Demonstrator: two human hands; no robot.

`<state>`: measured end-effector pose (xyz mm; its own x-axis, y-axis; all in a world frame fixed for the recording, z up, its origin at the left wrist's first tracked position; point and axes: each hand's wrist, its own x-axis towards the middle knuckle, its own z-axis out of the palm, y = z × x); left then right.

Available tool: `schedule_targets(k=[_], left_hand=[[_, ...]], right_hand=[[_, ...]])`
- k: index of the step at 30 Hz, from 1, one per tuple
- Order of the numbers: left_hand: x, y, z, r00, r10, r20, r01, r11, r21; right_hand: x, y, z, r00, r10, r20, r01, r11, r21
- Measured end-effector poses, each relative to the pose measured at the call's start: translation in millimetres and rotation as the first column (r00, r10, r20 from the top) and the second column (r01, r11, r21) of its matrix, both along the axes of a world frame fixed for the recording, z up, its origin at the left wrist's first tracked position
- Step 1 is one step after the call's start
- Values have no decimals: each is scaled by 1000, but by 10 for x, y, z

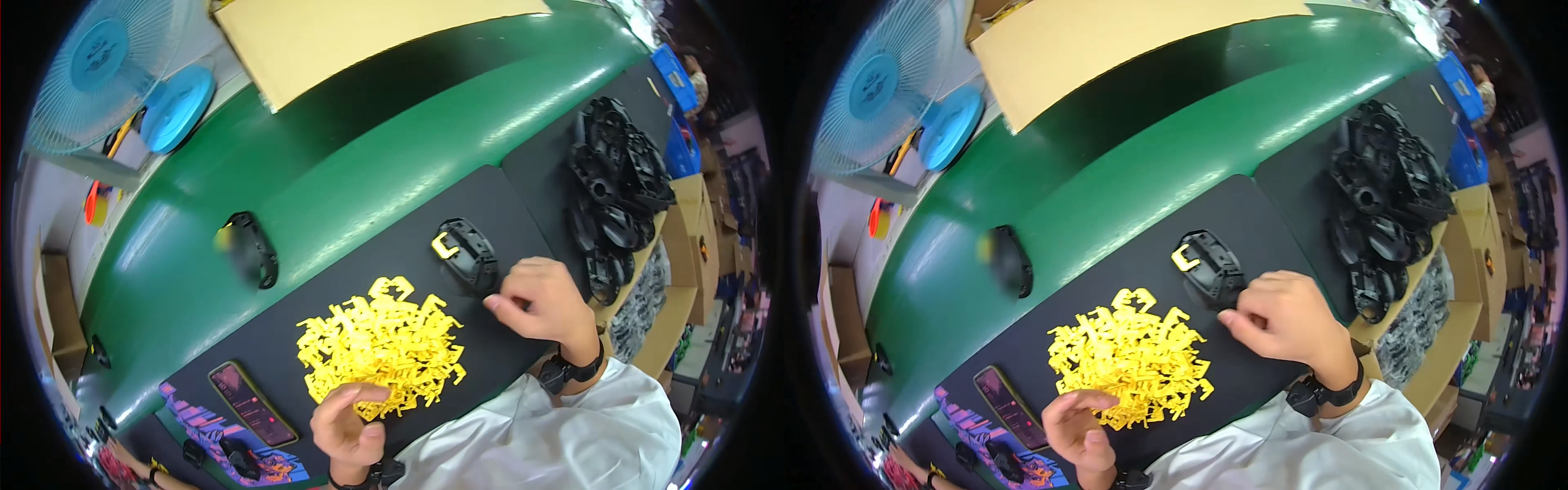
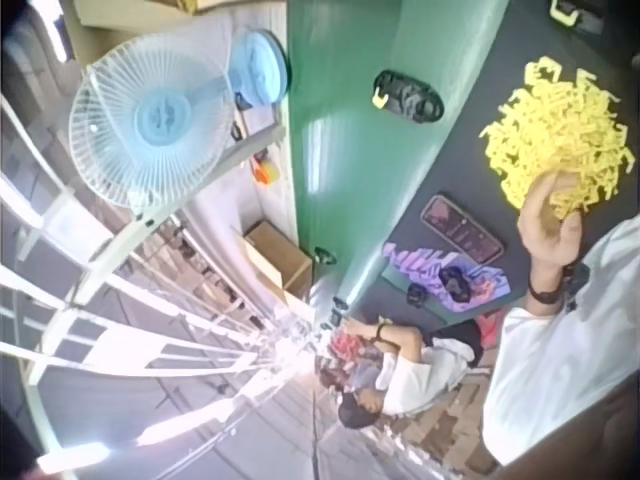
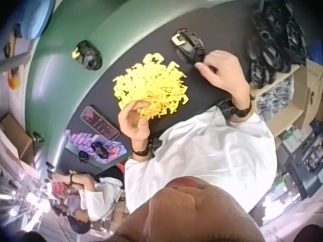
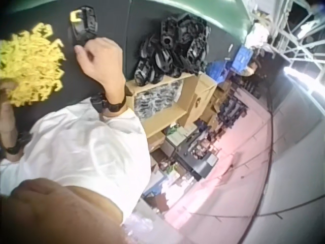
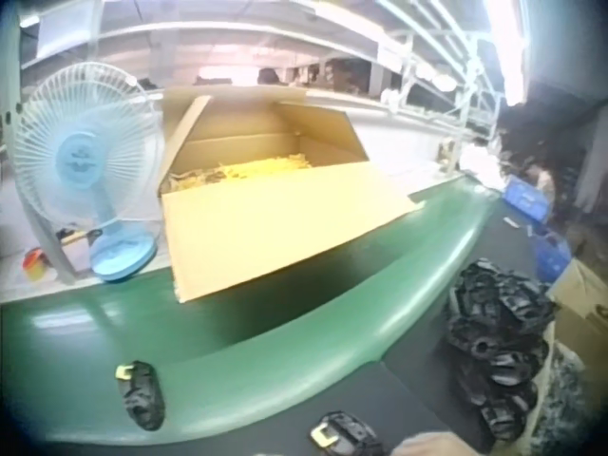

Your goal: Installing yellow internal components into black computer mouse shells.

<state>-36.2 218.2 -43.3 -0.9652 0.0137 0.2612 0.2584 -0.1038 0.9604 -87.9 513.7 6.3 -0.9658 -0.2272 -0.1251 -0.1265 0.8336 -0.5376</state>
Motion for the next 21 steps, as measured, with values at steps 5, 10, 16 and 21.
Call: schedule_targets(k=[5,10,16,21], left_hand=[[-8,-30,40,1000,-19,12,20,998,-55],[42,-126,41,993,-121,19,122,991,-62],[-18,-20,-46,1000,-3,0,3,1000,-25],[-68,-17,38,997,-79,6,79,996,-42]], right_hand=[[-111,-52,-189,984,137,-117,-157,969,-191],[-101,78,-68,982,81,-172,-116,971,-208],[-43,591,-58,740,-379,-556,612,722,323],[2,709,-153,739,-573,-355,673,651,349]])
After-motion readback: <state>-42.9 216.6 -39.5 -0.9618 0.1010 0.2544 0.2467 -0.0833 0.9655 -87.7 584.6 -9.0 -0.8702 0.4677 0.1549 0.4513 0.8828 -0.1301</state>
